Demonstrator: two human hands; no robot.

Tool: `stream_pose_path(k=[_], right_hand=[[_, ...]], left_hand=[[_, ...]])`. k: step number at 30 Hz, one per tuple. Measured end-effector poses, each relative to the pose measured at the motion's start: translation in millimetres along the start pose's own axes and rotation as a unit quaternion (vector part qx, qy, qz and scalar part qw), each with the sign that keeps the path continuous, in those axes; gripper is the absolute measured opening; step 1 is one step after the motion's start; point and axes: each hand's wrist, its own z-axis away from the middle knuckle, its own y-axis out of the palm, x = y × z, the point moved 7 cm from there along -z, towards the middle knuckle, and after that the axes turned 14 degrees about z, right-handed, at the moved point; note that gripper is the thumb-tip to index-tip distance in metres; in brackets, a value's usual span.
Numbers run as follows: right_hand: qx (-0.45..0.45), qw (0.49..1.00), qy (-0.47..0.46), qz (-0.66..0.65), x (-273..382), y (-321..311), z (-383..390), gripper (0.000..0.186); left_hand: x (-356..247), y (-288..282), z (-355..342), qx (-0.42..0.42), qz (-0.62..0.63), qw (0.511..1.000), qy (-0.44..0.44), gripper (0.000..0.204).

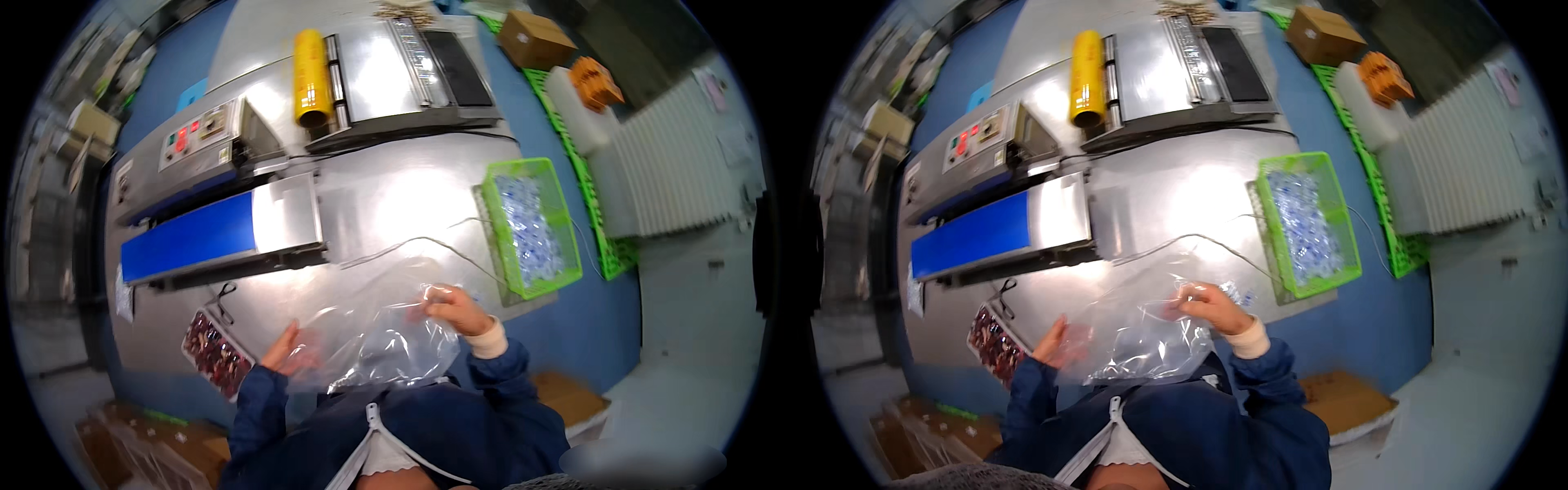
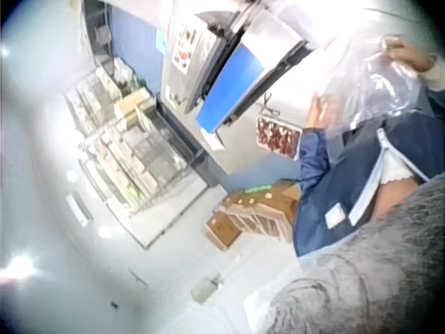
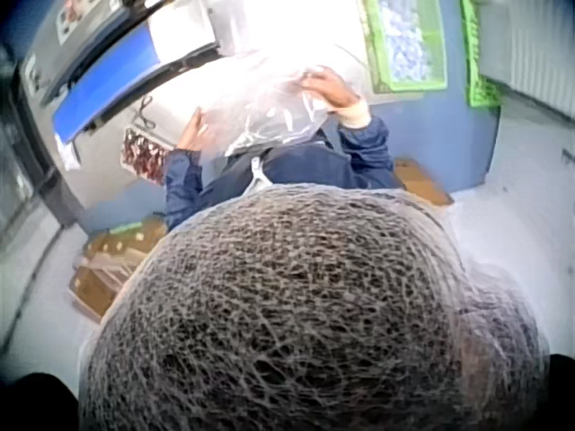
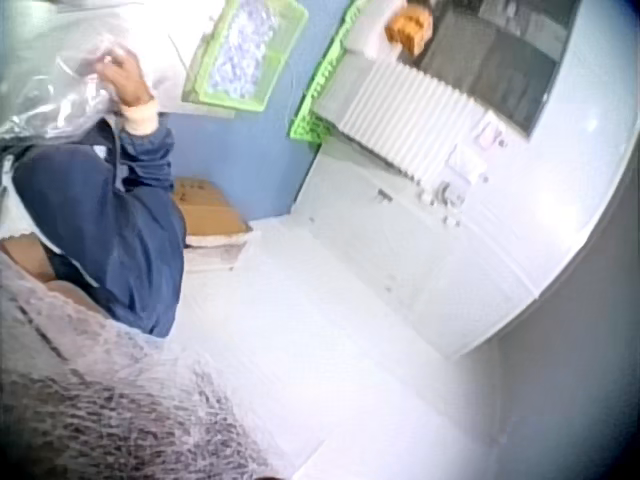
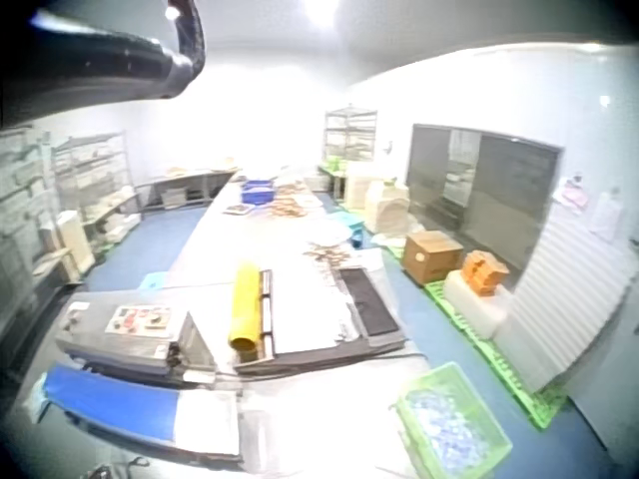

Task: The person places a plastic bag on a table, cuts a label off a package with scissors, and then places a tray of dried red fruit into a vacuum sealer. After sealing, the person removes the tray and places it into a larger plastic bag.

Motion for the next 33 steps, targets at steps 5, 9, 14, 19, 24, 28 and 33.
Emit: stream_pose_path(k=[5, 9, 14, 19, 24, 28, 33], right_hand=[[0.011, 0.987, 0.077, 0.142, 4.9, -36.8, 13.8, 0.011], [-0.020, 0.988, 0.076, 0.132, 7.9, -64.3, 11.8, 0.015], [-0.220, 0.883, -0.034, 0.413, 32.9, -96.8, 11.2, 0.032], [0.079, 0.905, -0.160, 0.386, 80.1, 37.7, -0.2, 0.051], [0.095, 0.835, -0.255, 0.477, 71.5, 103.1, -22.5, 0.042], [0.139, 0.873, -0.225, 0.410, 58.4, 109.3, -34.8, 0.016], [0.335, 0.883, -0.198, 0.263, 56.2, 156.2, -36.5, 0.008]], left_hand=[[39.2, -7.5, -14.7, 0.087, -0.105, 0.979, -0.153, 0.061], [29.6, 21.9, -10.0, 0.000, 0.111, 0.994, 0.014, 0.030], [4.9, 84.9, 29.6, 0.046, 0.041, 0.985, 0.163, 0.013], [8.8, 171.5, 55.7, 0.150, -0.004, 0.934, 0.326, 0.025], [28.5, 185.5, 75.0, 0.128, 0.034, 0.935, 0.328, 0.033], [31.9, 146.4, 135.0, -0.043, -0.255, 0.840, 0.477, 0.044], [8.3, 127.1, 209.3, -0.453, -0.423, 0.526, 0.582, 0.057]])
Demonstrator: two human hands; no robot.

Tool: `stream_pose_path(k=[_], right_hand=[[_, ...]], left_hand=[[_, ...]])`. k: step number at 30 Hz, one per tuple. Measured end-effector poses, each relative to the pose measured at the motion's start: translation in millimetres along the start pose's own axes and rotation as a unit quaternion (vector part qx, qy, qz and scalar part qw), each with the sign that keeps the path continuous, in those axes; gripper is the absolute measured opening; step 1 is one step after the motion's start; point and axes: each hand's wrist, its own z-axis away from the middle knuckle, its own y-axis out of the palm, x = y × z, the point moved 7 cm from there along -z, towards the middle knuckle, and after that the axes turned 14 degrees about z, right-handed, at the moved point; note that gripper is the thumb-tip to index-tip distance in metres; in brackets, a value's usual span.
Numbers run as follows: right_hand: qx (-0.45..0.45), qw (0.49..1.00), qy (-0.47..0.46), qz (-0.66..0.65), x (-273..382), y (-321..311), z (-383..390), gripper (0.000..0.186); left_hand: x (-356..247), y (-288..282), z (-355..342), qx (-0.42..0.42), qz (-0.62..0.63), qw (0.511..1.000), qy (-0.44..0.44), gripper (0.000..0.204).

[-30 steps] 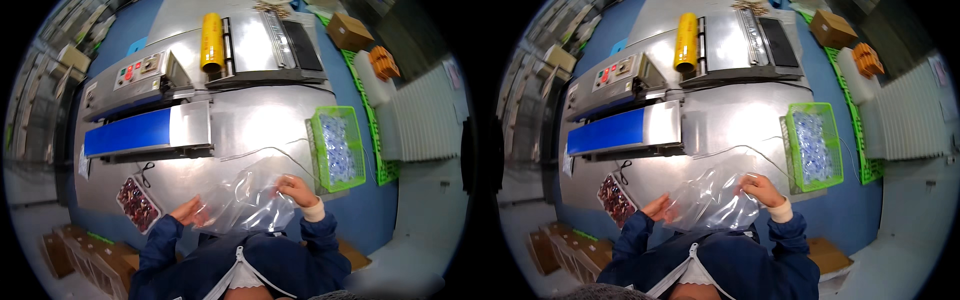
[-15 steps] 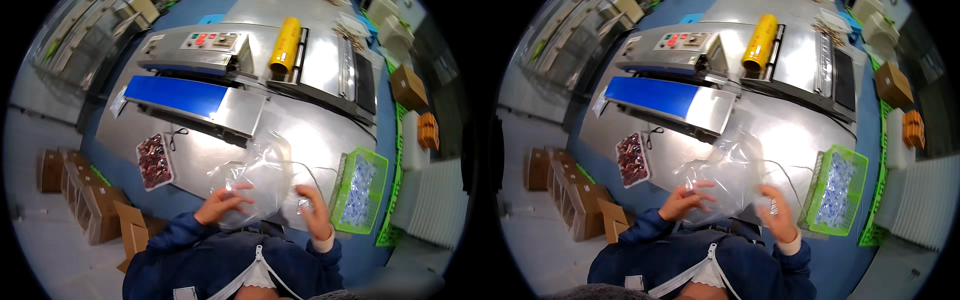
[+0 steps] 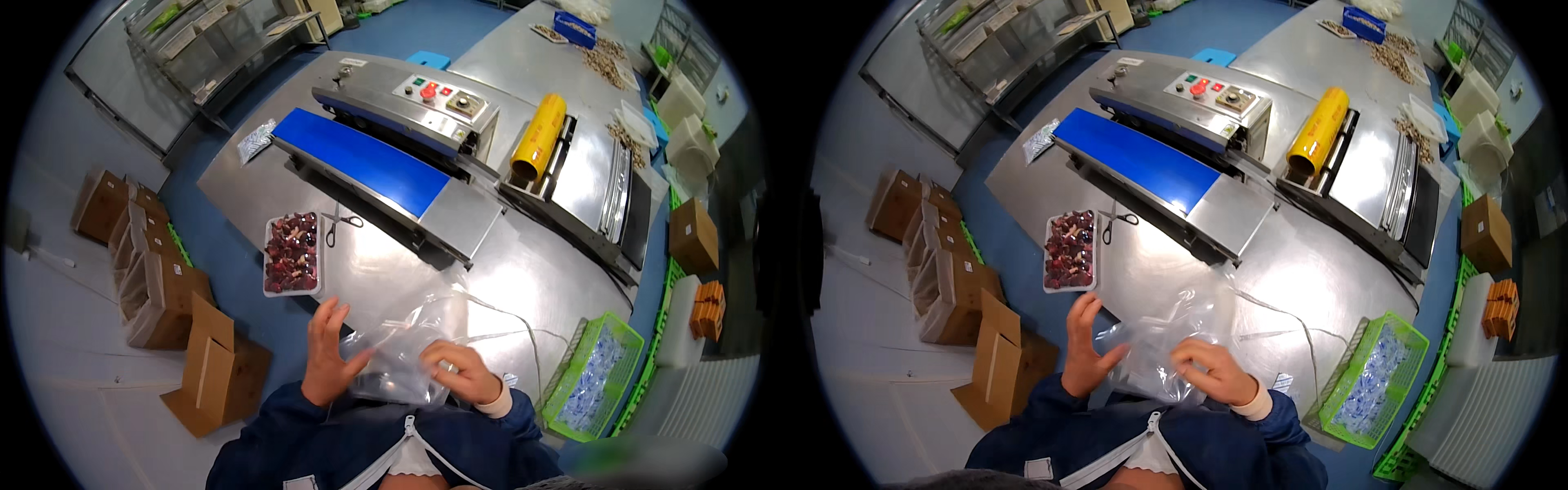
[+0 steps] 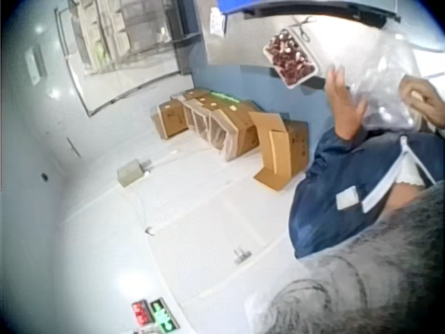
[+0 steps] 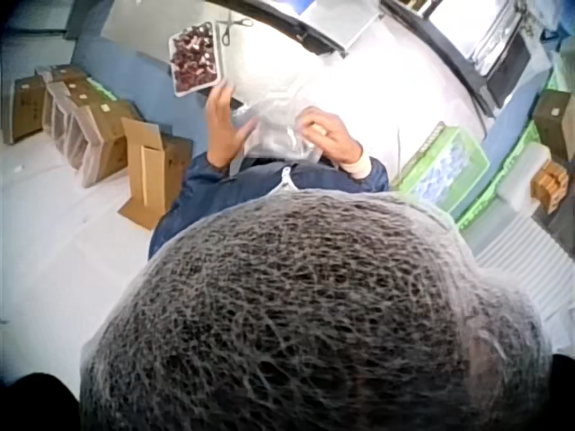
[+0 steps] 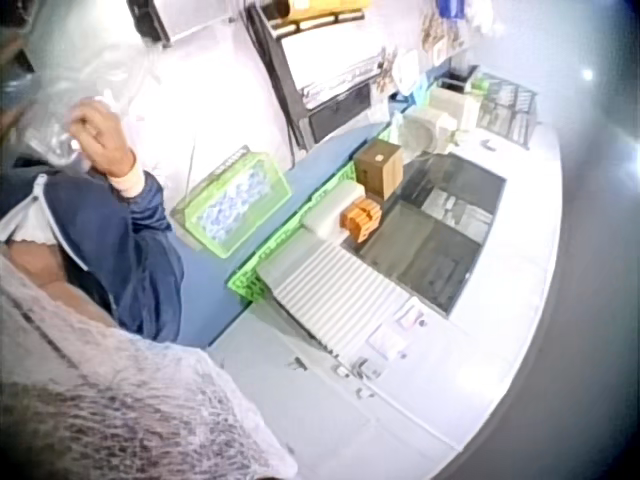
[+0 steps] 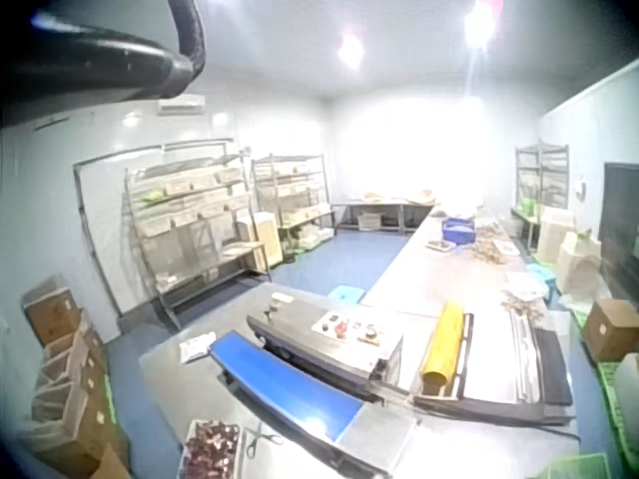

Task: The person places a plastic bag on a table, cuts a label off a package with scissors, and then places a tray of dried red fruit into a vacuum sealer. After sealing, the person removes the tray and places it into a larger plastic bag.

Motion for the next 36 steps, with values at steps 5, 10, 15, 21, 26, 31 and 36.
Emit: stream_pose_path(k=[5, 10, 15, 21, 26, 31, 36], right_hand=[[0.168, 0.984, -0.021, -0.063, 7.2, 56.9, -49.6, 0.010], [0.069, 0.982, 0.067, -0.163, -78.1, 78.9, -136.3, 0.018], [-0.094, 0.941, 0.101, 0.310, -234.3, 93.4, -238.0, 0.041], [-0.043, 0.790, 0.216, 0.573, -321.6, 154.4, -301.8, 0.068], [-0.037, 0.765, 0.241, 0.596, -340.6, 148.6, -299.4, 0.038], [-0.071, 0.728, 0.258, 0.631, -325.6, 134.1, -280.1, 0.035], [0.008, 0.737, 0.399, 0.546, -330.6, 124.3, -264.8, 0.036]], left_hand=[[58.0, -43.0, 10.3, 0.104, 0.168, 0.969, -0.149, 0.017], [134.1, -153.0, 42.7, -0.084, 0.237, 0.939, -0.236, 0.015], [167.1, -255.5, 55.5, -0.268, 0.279, 0.902, -0.191, 0.015], [246.3, -347.6, 102.8, -0.348, 0.249, 0.875, -0.228, 0.016], [286.4, -387.7, 103.0, -0.355, 0.245, 0.877, -0.214, 0.017], [309.6, -392.3, 87.5, -0.363, 0.301, 0.853, -0.223, 0.018], [320.9, -385.8, 78.8, -0.348, 0.301, 0.846, -0.269, 0.025]])
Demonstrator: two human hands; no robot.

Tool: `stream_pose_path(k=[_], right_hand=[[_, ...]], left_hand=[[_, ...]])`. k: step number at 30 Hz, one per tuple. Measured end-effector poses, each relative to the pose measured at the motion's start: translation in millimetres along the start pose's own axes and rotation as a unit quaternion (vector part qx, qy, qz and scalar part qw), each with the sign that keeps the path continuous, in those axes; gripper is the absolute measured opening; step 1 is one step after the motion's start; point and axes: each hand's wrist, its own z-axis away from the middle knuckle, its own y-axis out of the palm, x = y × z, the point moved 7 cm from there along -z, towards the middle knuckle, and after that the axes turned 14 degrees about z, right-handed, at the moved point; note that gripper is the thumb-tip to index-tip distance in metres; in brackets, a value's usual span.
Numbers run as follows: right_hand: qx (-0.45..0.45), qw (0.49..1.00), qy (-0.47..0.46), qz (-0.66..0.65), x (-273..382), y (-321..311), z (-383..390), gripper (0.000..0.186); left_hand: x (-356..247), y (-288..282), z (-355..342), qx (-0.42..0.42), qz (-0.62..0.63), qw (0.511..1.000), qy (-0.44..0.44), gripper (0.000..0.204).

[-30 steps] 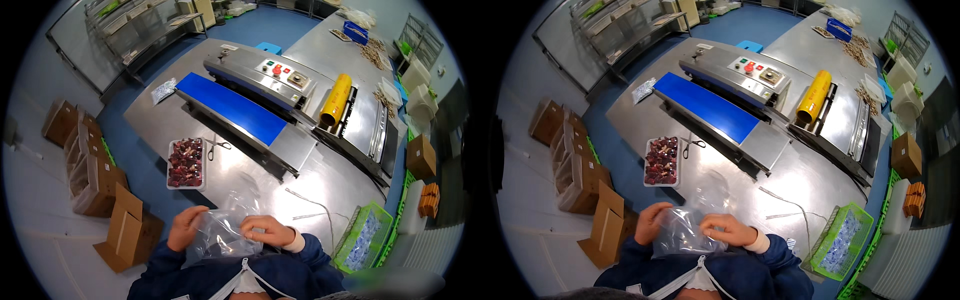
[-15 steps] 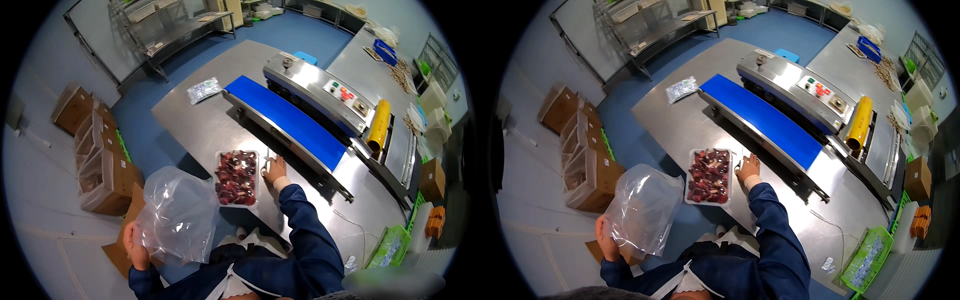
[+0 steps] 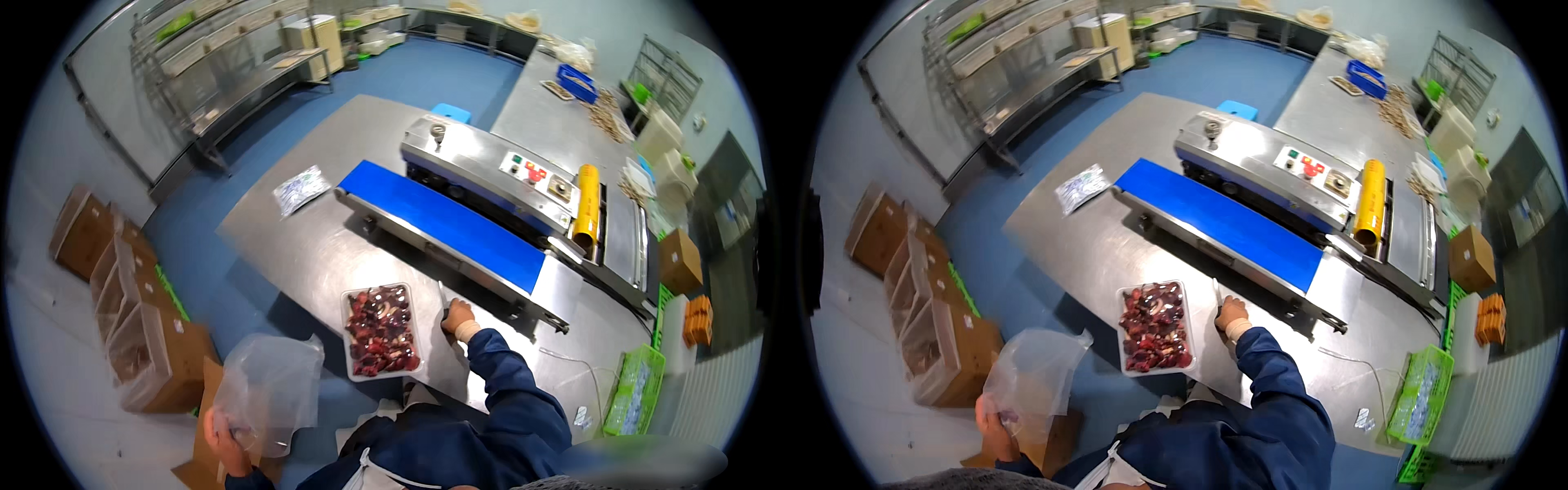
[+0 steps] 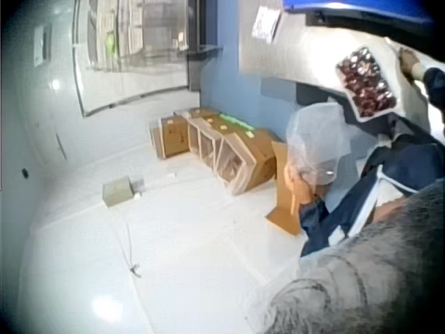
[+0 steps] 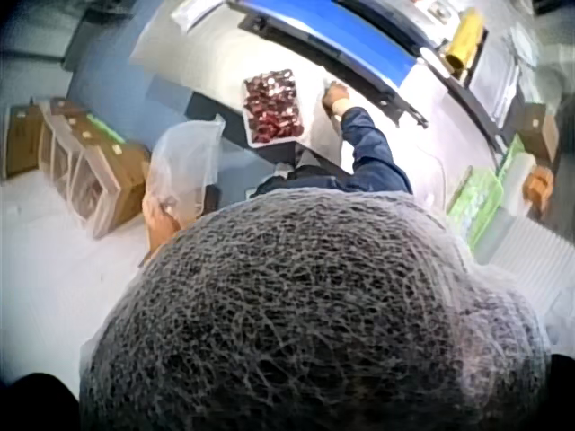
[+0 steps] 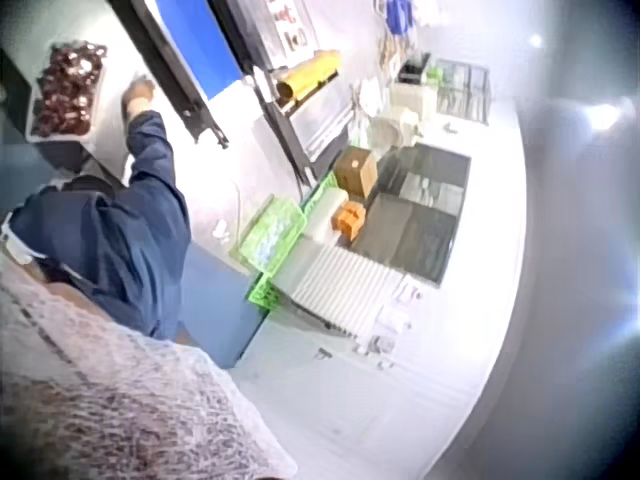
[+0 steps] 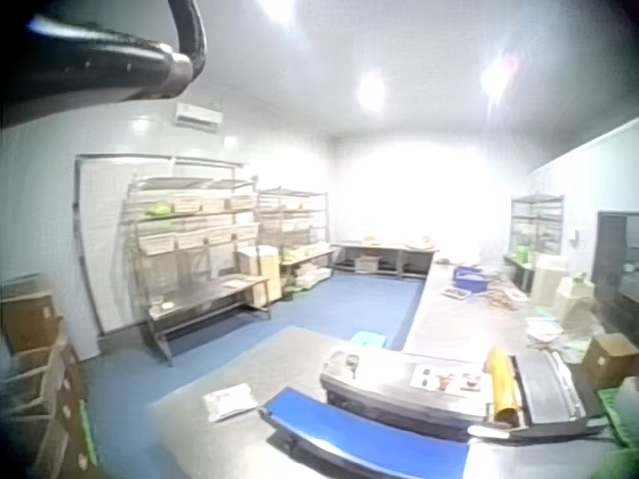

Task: The person places a plastic bag on a table, cuts a label off a package with scissors, and then places a tray of dried red fruit into a vacuum sealer. After sealing, the person removes the tray and places it into a larger plastic bag.

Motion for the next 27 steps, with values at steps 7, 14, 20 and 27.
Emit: stream_pose_path(k=[7, 14, 20, 27], right_hand=[[-0.020, 0.998, -0.043, -0.028, -11.6, 8.1, 17.2, 0.022], [-0.035, 0.952, -0.208, -0.220, -2.7, -100.4, 48.4, 0.032], [-0.223, 0.889, -0.125, -0.379, -18.5, -242.5, -92.9, 0.037], [-0.231, 0.930, 0.046, -0.283, -70.1, -283.4, -216.9, 0.044]], left_hand=[[29.1, -29.3, -44.7, 0.016, 0.025, 0.997, 0.077, 0.026], [28.8, 1.9, -68.5, -0.028, 0.024, 0.997, 0.073, 0.026], [18.2, 40.6, -62.3, -0.019, 0.011, 1.000, 0.014, 0.024], [27.4, 16.2, -78.3, 0.088, -0.169, 0.931, 0.311, 0.029]])
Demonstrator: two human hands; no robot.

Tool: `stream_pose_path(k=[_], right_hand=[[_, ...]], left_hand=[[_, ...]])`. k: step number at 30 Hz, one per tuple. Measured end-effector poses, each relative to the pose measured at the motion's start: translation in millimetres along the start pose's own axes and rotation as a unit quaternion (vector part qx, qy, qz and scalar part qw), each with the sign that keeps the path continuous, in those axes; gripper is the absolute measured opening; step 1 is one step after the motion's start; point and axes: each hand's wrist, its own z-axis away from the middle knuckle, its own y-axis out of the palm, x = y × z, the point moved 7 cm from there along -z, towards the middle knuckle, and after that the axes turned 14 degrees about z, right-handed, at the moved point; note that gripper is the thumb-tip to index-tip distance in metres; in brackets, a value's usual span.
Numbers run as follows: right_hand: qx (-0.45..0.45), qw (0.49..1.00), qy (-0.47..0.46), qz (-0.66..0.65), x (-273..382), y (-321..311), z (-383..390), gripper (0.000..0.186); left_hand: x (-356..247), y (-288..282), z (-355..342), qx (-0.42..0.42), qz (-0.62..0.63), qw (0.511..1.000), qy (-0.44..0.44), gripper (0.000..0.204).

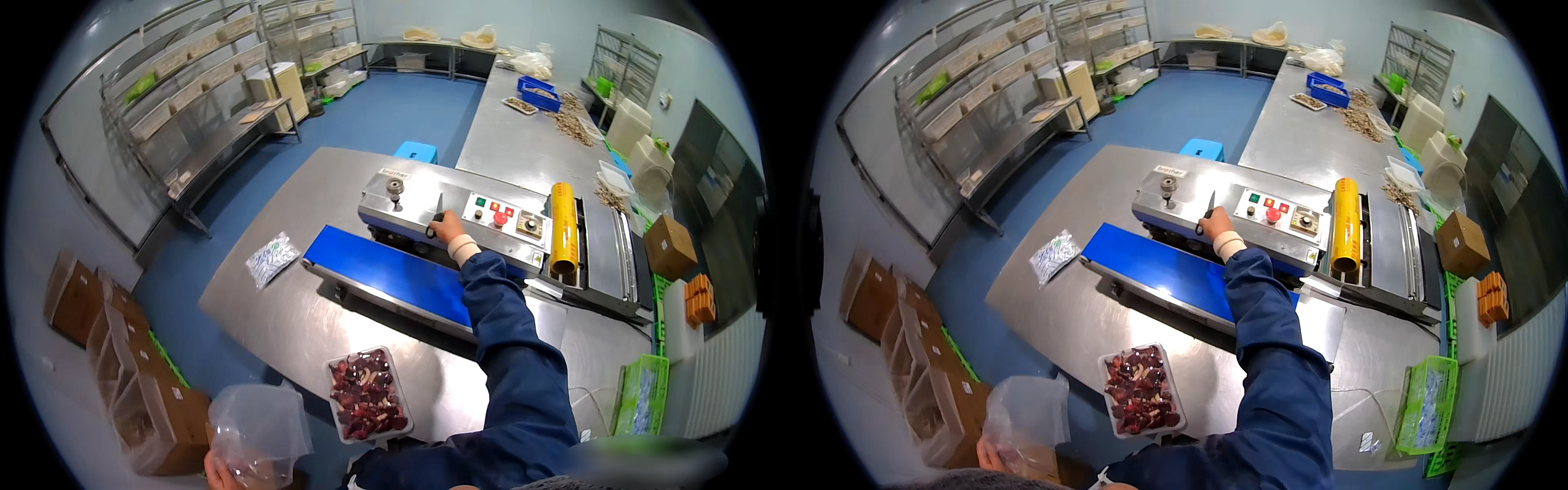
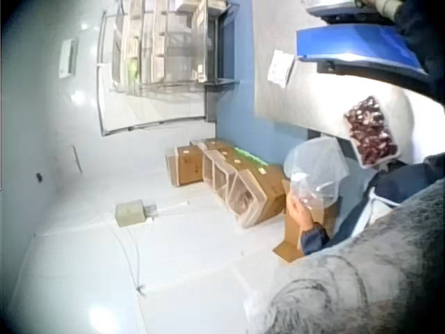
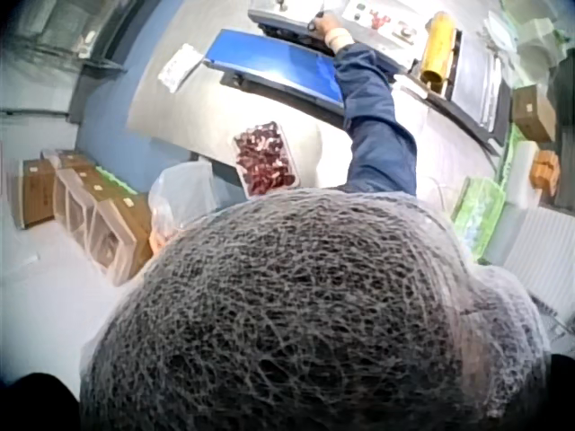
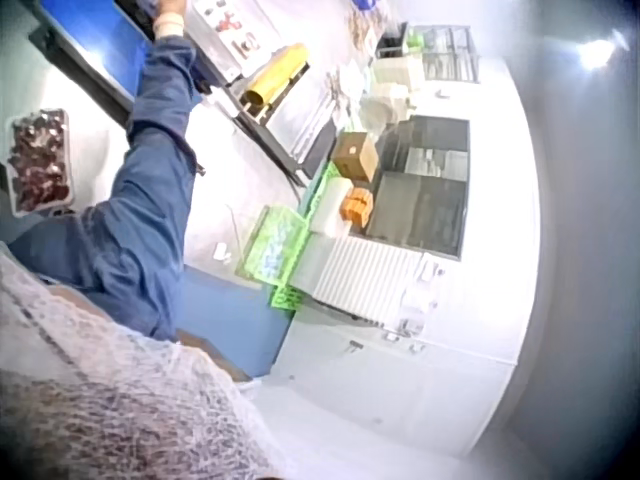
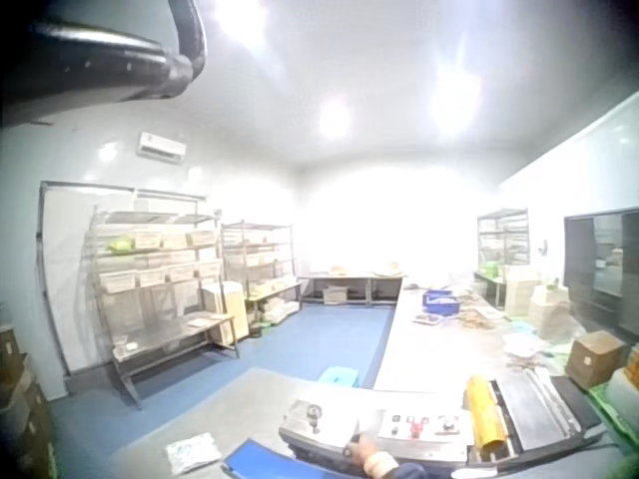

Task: The person places a plastic bag on a table, cuts a label off a package with scissors, and then places a tray of dried red fruit into a vacuum sealer. After sealing, the person removes the tray and places it into a larger plastic bag.

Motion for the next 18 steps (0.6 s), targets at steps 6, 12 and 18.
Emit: stream_pose_path(k=[6, 12, 18], right_hand=[[-0.213, 0.958, -0.161, 0.110, 55.0, -58.6, 70.0, 0.030], [0.363, 0.789, -0.404, -0.287, 186.4, -22.7, 323.7, 0.030], [0.362, 0.805, -0.374, -0.283, 234.5, 75.5, 423.6, 0.037]], left_hand=[[-13.6, 1.4, 3.3, 0.177, -0.140, 0.951, 0.212, 0.034], [-45.9, 121.0, -47.8, 0.135, -0.208, 0.949, -0.194, 0.034], [-95.2, 201.3, -42.9, 0.229, -0.159, 0.958, 0.064, 0.038]])
